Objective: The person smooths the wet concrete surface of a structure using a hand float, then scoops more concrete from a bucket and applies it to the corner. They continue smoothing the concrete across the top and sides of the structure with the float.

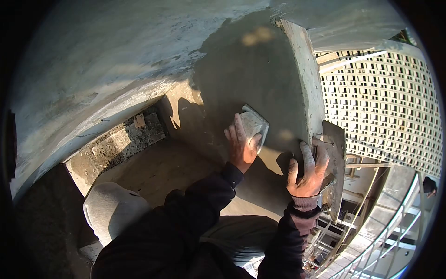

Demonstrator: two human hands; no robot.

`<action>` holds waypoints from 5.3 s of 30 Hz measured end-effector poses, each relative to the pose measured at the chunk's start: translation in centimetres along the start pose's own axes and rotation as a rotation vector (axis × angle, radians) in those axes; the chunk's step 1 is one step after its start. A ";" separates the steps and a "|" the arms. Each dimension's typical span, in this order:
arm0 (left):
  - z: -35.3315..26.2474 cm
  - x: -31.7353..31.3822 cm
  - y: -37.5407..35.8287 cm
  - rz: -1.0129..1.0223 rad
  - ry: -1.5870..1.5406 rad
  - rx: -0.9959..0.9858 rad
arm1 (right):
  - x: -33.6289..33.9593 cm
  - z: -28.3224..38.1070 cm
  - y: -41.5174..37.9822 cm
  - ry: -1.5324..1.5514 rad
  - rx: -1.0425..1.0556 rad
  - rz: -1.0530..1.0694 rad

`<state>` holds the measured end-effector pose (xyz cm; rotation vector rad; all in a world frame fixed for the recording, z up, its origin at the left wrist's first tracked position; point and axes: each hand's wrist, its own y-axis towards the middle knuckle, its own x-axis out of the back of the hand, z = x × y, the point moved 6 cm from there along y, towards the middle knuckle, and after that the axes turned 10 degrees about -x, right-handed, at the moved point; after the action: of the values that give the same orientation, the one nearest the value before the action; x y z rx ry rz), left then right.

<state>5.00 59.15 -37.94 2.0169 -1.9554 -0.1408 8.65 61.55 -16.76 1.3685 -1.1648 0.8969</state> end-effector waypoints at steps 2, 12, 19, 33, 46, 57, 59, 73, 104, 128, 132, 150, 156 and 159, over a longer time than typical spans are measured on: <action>5.8 0.3 0.3 -0.077 -0.080 0.311 | -0.1 -0.1 0.3 -0.005 -0.002 0.011; 3.4 -0.3 -3.1 -0.086 -0.003 0.181 | 0.1 0.0 0.1 -0.024 -0.004 0.004; 11.7 1.9 8.4 -0.268 0.083 0.409 | 0.0 -0.2 0.4 0.024 -0.010 0.005; 1.1 4.9 12.1 -0.215 -0.010 0.155 | 0.3 0.3 0.2 -0.045 -0.028 0.000; 3.1 3.7 7.3 -0.168 -0.049 0.275 | 0.4 0.0 -0.1 -0.003 -0.035 -0.024; 8.9 3.3 7.9 -0.161 0.003 0.338 | 0.4 -0.3 -0.1 0.078 -0.039 0.000; 12.6 0.5 3.7 -0.219 0.018 0.374 | 0.3 -0.5 -0.1 0.110 -0.026 -0.017; -9.4 8.7 15.6 -0.315 -0.125 -0.465 | 0.0 -0.3 -0.2 -0.016 -0.059 0.011; 1.0 8.9 17.5 -0.104 -0.224 -0.521 | 0.7 -0.3 -0.2 0.058 -0.084 -0.055; 16.5 2.0 -5.2 -0.039 -0.461 0.527 | 4.0 1.6 -3.4 0.076 -0.043 -0.026; 13.1 3.4 7.5 -0.230 -0.156 0.287 | 6.4 4.8 -8.5 0.333 -0.104 0.030; -3.3 4.0 6.9 -0.012 -0.088 0.013 | 6.6 4.9 -15.0 0.457 -0.463 0.657; 2.8 0.1 -2.4 0.110 -0.155 0.047 | 6.7 4.6 -14.6 0.397 -0.555 0.653; 1.5 2.1 3.6 0.060 -0.178 0.158 | 7.1 5.7 -15.6 0.408 -0.435 0.642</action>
<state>1.23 56.76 -37.98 2.1042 -2.1971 -0.1616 24.93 53.94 -14.60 0.4225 -1.3872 1.2090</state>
